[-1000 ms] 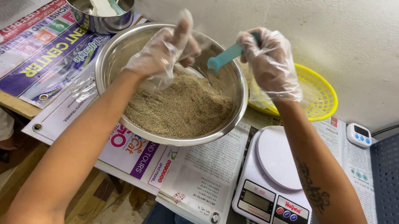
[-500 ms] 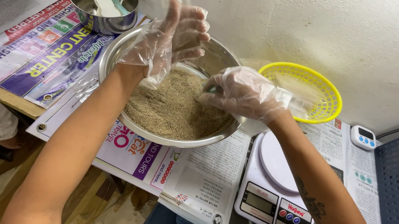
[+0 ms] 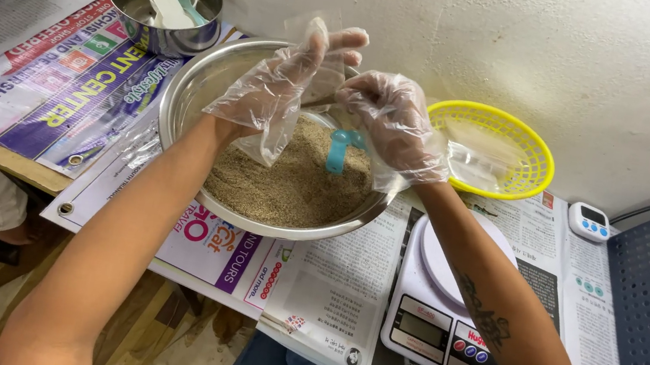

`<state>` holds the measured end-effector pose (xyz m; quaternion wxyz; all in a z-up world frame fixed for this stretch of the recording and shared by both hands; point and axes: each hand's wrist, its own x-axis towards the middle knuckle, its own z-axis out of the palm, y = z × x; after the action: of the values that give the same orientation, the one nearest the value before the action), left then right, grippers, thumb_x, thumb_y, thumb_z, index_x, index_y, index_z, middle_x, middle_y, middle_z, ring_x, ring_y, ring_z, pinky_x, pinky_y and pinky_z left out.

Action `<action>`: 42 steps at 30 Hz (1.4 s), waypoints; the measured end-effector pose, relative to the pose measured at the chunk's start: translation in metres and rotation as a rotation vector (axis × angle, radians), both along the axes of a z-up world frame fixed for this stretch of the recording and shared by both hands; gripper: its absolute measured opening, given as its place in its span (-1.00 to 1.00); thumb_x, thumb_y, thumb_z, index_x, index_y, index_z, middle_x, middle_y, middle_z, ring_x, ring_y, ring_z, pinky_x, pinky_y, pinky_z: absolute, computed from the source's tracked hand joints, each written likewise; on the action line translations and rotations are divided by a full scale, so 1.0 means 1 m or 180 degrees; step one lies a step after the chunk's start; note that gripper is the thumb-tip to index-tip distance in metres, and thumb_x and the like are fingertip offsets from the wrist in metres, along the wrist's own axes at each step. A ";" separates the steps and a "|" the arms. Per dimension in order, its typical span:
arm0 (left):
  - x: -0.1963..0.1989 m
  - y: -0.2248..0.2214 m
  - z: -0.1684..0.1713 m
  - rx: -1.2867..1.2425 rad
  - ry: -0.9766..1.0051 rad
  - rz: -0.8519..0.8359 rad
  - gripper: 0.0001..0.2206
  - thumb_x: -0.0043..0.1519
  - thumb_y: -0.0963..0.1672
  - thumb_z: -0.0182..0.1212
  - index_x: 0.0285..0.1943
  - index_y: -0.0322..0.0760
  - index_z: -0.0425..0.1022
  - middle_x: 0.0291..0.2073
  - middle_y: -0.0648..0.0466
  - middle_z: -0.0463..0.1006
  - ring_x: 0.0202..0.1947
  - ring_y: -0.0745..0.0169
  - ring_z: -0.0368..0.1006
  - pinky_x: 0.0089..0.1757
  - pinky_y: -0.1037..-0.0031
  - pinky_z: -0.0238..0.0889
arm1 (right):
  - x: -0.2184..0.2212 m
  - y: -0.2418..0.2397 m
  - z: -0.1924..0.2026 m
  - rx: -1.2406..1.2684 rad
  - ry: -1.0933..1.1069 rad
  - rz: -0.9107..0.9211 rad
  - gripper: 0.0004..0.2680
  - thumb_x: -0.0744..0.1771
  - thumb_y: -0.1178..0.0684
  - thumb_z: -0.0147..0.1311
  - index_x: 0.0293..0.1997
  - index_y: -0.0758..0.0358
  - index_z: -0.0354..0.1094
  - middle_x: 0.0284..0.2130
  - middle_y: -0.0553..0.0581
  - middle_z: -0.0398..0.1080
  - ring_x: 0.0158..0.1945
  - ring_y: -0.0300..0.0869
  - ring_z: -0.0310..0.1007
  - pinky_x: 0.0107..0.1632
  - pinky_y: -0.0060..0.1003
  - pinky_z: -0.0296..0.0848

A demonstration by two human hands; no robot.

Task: Package granular material into small bags using a scoop and a digital scale

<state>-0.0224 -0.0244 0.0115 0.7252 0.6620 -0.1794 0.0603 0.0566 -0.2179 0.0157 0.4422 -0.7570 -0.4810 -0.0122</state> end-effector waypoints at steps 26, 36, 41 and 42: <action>-0.011 -0.157 0.011 0.0595 -0.0421 0.1067 -0.92 0.20 -0.17 0.29 -0.28 -0.30 0.63 -0.56 -0.01 0.59 -0.52 0.27 0.57 -0.47 0.54 0.52 | -0.028 -0.185 0.007 0.0587 0.0733 -0.0406 -0.87 0.32 0.11 0.28 -0.11 0.22 0.45 -0.34 0.06 0.50 -0.28 -0.30 0.46 -0.30 -0.49 0.47; 0.017 -0.233 -0.047 0.1302 -0.0588 0.0538 -0.80 0.15 -0.07 0.44 -0.24 -0.29 0.64 -0.46 -0.05 0.65 -0.33 0.10 0.62 -0.27 0.36 0.52 | -0.048 -0.240 -0.016 0.0304 0.0209 -0.1167 -0.88 0.28 0.12 0.37 -0.20 0.30 0.56 -0.37 0.18 0.52 -0.27 -0.23 0.47 -0.27 -0.34 0.48; 0.022 -0.243 -0.061 0.1198 -0.0182 0.0340 -0.91 0.10 -0.05 0.48 -0.28 0.03 0.69 -0.41 0.25 0.67 -0.26 0.33 0.62 -0.18 0.46 0.47 | -0.038 -0.246 -0.028 0.0267 0.0404 -0.1131 -0.91 0.33 0.07 0.27 -0.21 0.23 0.58 -0.38 0.14 0.52 -0.27 -0.23 0.43 -0.16 -0.28 0.45; 0.023 -0.244 -0.059 0.1202 -0.0179 0.0331 -0.91 0.10 -0.05 0.48 -0.28 0.03 0.69 -0.41 0.25 0.67 -0.26 0.33 0.62 -0.18 0.46 0.47 | -0.042 -0.243 -0.023 0.0271 0.0408 -0.1139 -0.91 0.33 0.07 0.27 -0.21 0.23 0.58 -0.38 0.14 0.52 -0.27 -0.23 0.43 -0.16 -0.28 0.45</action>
<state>0.0009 -0.2682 -0.0477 0.5788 0.7927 -0.1733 0.0815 0.0144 -0.4611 -0.0074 0.4943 -0.8103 -0.3086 -0.0627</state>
